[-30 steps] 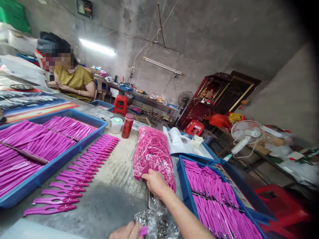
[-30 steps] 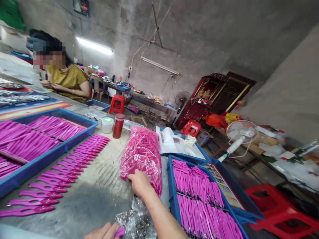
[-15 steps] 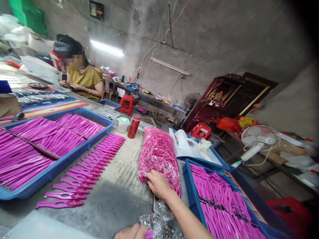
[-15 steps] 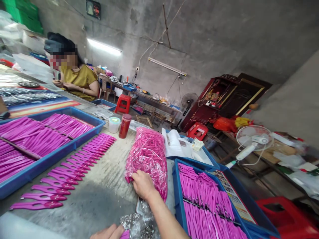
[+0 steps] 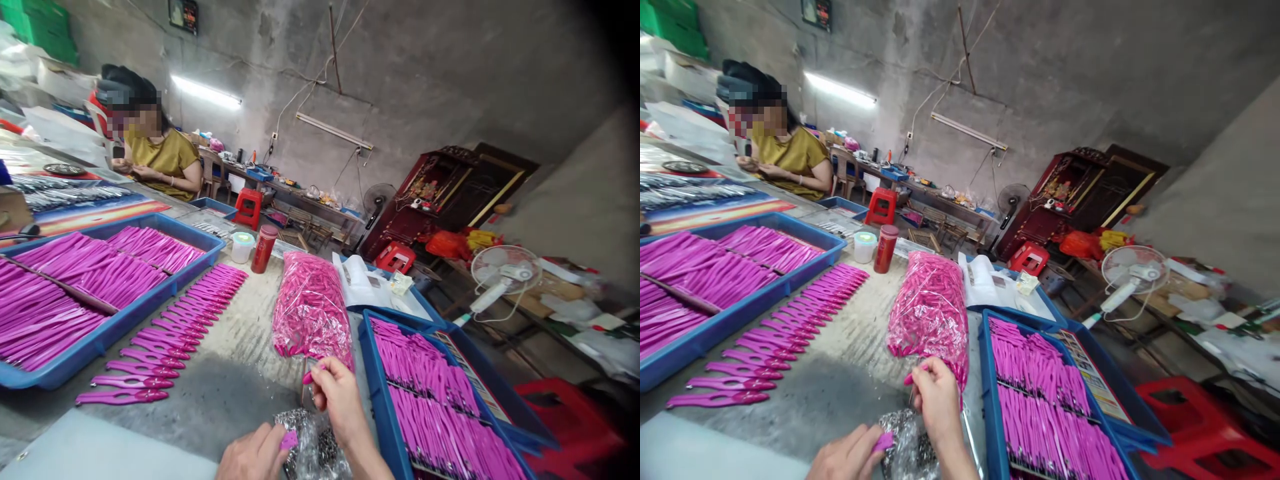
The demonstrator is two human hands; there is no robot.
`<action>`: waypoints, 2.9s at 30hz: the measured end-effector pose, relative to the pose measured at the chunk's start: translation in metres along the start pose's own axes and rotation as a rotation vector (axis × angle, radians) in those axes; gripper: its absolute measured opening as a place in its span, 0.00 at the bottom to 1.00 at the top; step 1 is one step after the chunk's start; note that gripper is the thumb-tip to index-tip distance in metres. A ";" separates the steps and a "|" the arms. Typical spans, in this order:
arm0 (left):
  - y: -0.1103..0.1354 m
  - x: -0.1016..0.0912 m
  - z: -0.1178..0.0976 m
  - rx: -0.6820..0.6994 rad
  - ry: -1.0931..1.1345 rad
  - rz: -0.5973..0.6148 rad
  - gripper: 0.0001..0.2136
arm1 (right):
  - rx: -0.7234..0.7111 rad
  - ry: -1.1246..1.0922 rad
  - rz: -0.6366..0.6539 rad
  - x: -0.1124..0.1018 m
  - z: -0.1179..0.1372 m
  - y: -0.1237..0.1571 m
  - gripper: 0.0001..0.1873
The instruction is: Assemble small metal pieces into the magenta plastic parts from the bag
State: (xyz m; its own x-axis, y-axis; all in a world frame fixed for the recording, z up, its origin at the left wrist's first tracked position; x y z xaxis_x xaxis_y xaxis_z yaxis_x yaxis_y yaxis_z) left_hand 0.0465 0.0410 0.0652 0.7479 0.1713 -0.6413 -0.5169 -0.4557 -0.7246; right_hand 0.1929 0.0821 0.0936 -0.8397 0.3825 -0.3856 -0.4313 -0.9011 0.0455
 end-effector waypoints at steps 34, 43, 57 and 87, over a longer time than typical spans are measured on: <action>0.010 -0.017 -0.032 0.010 0.099 0.018 0.09 | 0.146 -0.524 -0.101 -0.009 -0.068 0.092 0.22; 0.007 -0.025 -0.038 0.058 0.141 0.167 0.06 | 0.109 -0.650 -0.058 -0.008 -0.075 0.100 0.17; 0.017 -0.018 -0.037 -0.001 0.126 0.133 0.10 | 0.103 -0.514 -0.008 -0.013 -0.083 0.108 0.18; 0.009 -0.018 -0.037 -0.064 0.274 0.341 0.12 | 0.026 -0.441 -0.059 -0.013 -0.090 0.118 0.15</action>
State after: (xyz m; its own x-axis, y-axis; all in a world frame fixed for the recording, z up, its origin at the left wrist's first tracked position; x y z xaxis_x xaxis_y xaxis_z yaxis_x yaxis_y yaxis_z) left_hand 0.0438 0.0011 0.0799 0.6265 -0.2319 -0.7441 -0.7326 -0.5012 -0.4606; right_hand 0.1829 -0.0482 0.0208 -0.8715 0.4887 0.0412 -0.4861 -0.8718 0.0603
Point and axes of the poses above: each hand's wrist, its own y-axis away from the middle knuckle, its own x-axis out of the palm, z = x × y, the point moved 9 cm from there along -y, towards the middle knuckle, and after that the axes turned 1 degree about y, right-handed, at the moved point
